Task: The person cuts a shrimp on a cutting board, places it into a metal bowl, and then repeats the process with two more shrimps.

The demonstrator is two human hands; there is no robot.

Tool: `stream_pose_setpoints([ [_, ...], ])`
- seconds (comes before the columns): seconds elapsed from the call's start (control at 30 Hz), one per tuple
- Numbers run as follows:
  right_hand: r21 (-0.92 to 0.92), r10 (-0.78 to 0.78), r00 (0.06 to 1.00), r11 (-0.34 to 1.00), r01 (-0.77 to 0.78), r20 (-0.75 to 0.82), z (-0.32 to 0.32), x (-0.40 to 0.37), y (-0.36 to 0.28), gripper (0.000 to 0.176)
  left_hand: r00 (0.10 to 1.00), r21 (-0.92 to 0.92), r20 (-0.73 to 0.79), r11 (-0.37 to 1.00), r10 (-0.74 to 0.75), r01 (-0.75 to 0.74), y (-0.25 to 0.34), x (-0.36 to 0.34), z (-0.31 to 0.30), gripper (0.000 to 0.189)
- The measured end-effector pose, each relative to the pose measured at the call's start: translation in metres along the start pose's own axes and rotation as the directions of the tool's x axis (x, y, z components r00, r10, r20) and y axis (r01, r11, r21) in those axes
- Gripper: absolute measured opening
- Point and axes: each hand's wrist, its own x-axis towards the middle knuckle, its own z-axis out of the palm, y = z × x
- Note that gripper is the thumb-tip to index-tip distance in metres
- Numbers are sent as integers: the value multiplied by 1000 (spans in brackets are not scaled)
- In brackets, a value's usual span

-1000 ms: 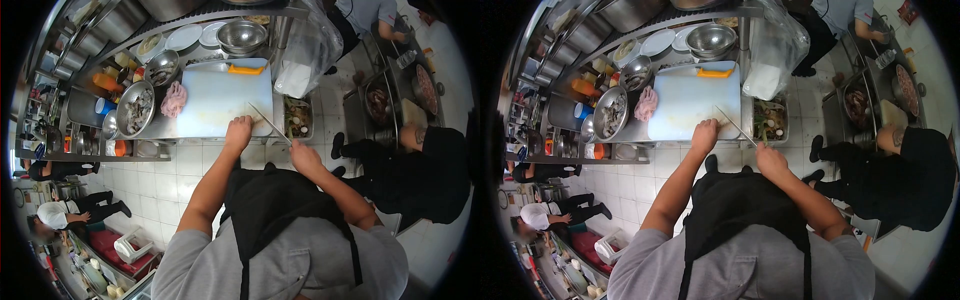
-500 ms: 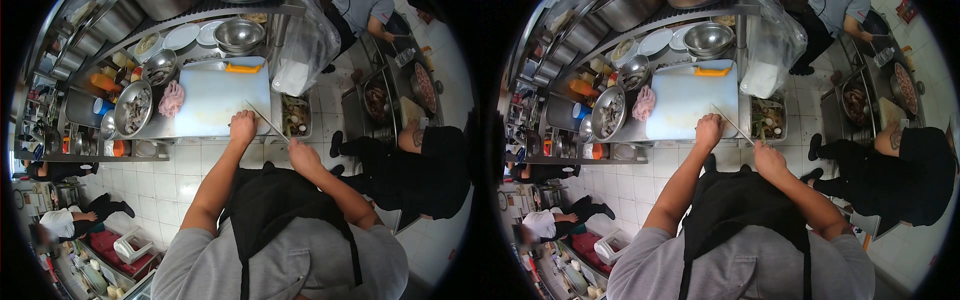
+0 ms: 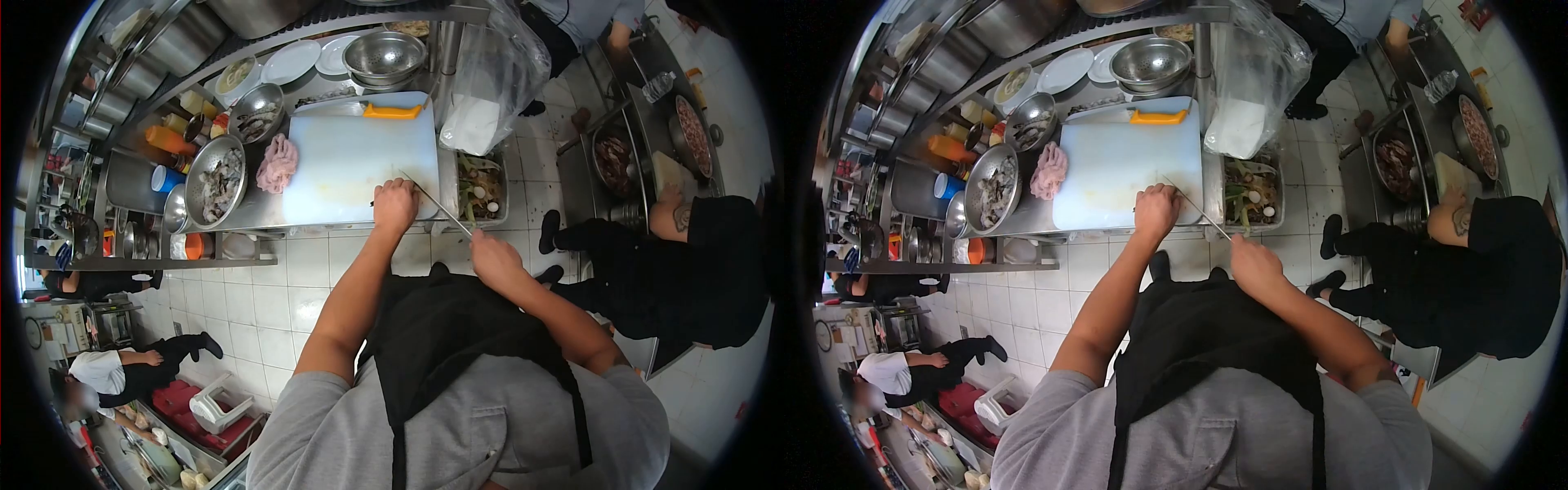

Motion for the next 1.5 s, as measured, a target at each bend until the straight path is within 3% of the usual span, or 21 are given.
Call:
stream_pose_setpoints([
  [0.23,-8,-41,998,999,41,-39,-2,9,-7,15,1000,-17,-6,1000,-11,11,-3,0,1,18],
  [0.5,29,12,1000,999,-12,19,-5,-1,-1,24,999,-44,18,999,-27,28,-1,-1,-4,22],
  [0.6,28,15,1000,999,-15,15,0,3,2,25,996,-125,-75,992,-39,30,-4,-9,2,24],
  [0.7,28,13,1000,1000,-13,9,-2,3,2,24,994,-124,13,986,-107,108,-5,-15,-3,25],
  [1.5,-28,-57,998,998,57,-13,3,12,-10,18,999,-52,-33,998,-37,35,-8,-10,1,18],
])
